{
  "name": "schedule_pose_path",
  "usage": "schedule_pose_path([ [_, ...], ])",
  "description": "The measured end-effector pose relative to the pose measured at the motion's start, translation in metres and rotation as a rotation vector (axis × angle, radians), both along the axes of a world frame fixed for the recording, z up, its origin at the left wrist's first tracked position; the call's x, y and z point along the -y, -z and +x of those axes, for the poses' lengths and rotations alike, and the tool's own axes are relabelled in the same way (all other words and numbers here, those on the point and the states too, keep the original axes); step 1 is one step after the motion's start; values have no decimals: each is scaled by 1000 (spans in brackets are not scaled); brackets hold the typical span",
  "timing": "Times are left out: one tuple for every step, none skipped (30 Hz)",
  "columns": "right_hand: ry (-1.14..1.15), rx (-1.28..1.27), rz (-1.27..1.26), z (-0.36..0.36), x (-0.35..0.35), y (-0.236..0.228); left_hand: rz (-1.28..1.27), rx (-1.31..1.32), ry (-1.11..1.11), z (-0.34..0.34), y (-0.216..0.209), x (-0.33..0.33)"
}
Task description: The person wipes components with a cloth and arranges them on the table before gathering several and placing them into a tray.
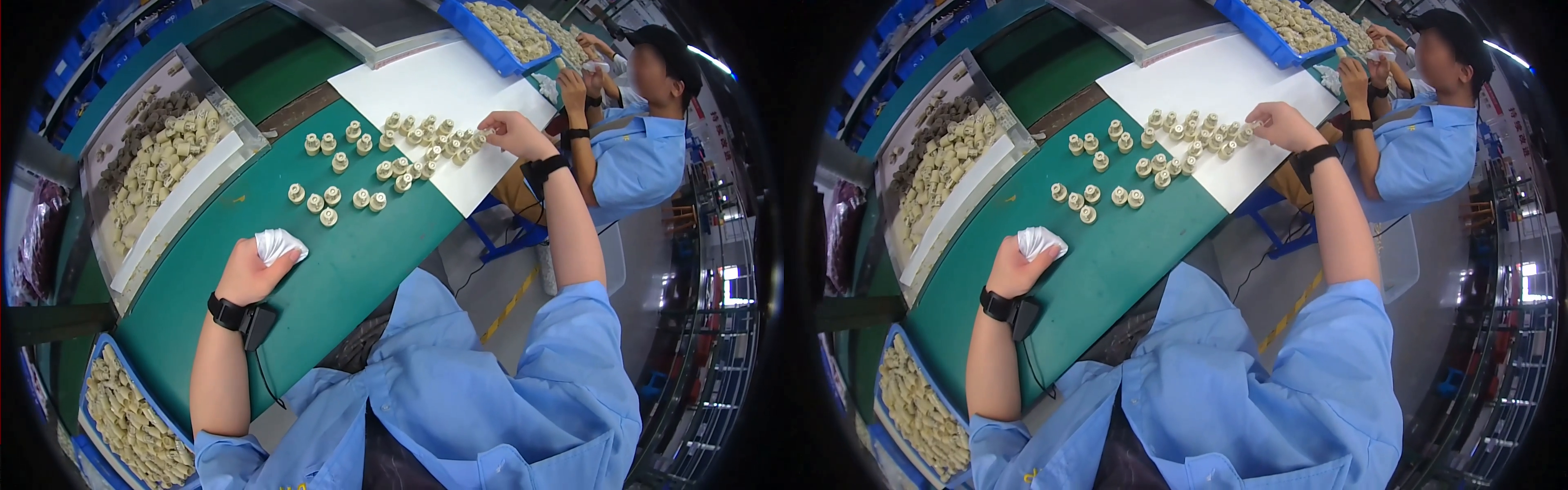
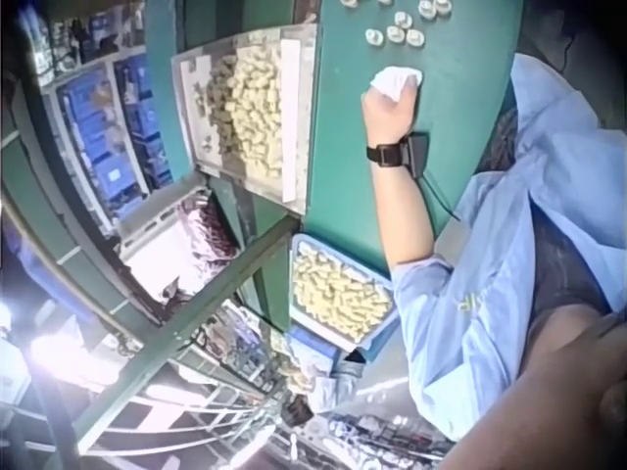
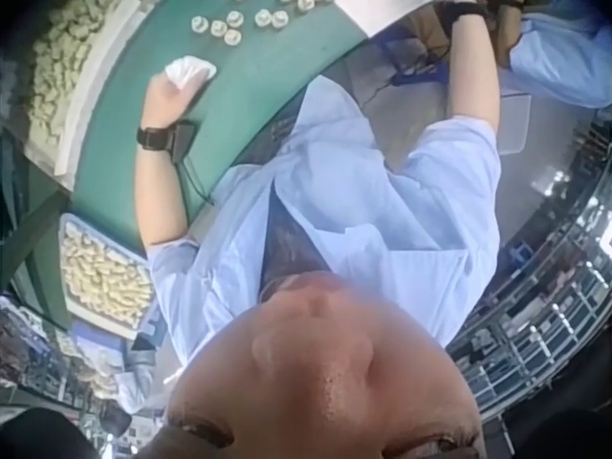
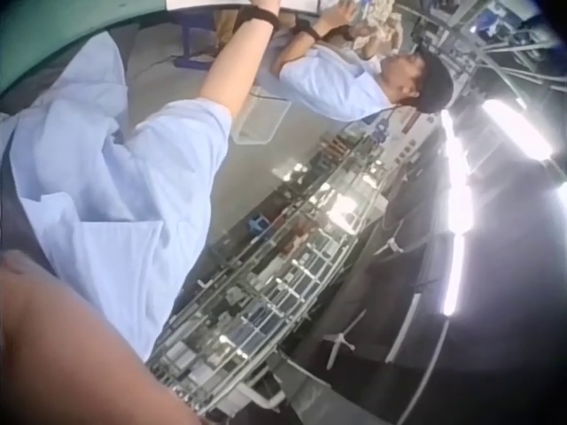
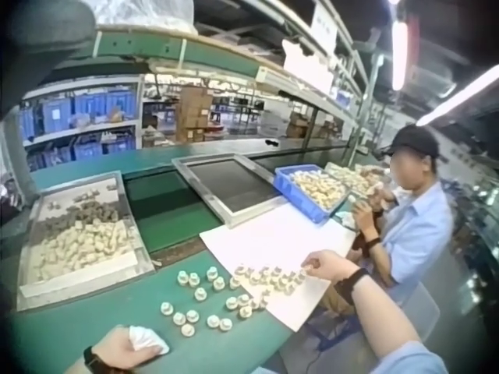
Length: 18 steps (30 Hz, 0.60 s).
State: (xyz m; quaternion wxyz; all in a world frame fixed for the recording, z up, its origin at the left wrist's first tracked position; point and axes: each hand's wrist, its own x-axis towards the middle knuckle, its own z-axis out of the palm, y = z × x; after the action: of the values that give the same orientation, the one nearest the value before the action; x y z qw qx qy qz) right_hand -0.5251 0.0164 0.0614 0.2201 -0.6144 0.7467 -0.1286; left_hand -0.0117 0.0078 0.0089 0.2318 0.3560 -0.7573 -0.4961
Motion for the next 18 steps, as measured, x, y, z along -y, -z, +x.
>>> schedule_pose_path([
  [-25, 12, 27, 0, 1, 1, 1, 5, 2, 1, 1, 0],
  [-23, 16, 28, 0, -1, 5, 3, 3, 10, 2, 2, 0],
  [-89, 40, -53, -3, -4, 12, 5, 1, 19, 2, 2, -1],
  [-158, 63, -135, -2, -5, 15, 6, -3, 23, 3, 3, 0],
  [-227, 85, -217, -1, -5, 16, 6, -2, 22, 4, 3, 0],
  [-229, 85, -217, -2, -6, 15, 11, -7, 19, 4, 3, -1],
  [-117, 109, -199, -3, -8, 14, 16, -11, 16, 4, 3, -1],
  [-6, 133, -180, -4, -11, 13, 22, -15, 13, 4, 3, -1],
  [109, 156, -161, -4, -13, 12, 22, -15, 13, 4, 3, -1],
  [109, 156, -161, -8, -14, 15, 22, -14, 16, 4, 3, 0],
  [155, 218, -97, -13, -14, 22, 21, -12, 19, 4, 3, 0],
  [201, 280, -33, -17, -14, 29, 21, -11, 22, 4, 3, 1],
  [247, 342, 32, -20, -13, 34, 21, -9, 22, 3, 3, 1],
  [250, 344, 35, -21, -11, 36, 29, -13, 15, 2, 3, 1],
  [243, 359, 84, -22, -7, 38, 37, -18, 8, 2, 3, 1],
  [236, 372, 134, -24, -3, 40, 45, -23, 1, 2, 3, 0],
  [229, 386, 183, -24, -3, 43, 48, -21, 3, 2, 3, -1],
  [233, 386, 186, -24, -4, 46, 40, -19, 10, 4, 3, -2],
])
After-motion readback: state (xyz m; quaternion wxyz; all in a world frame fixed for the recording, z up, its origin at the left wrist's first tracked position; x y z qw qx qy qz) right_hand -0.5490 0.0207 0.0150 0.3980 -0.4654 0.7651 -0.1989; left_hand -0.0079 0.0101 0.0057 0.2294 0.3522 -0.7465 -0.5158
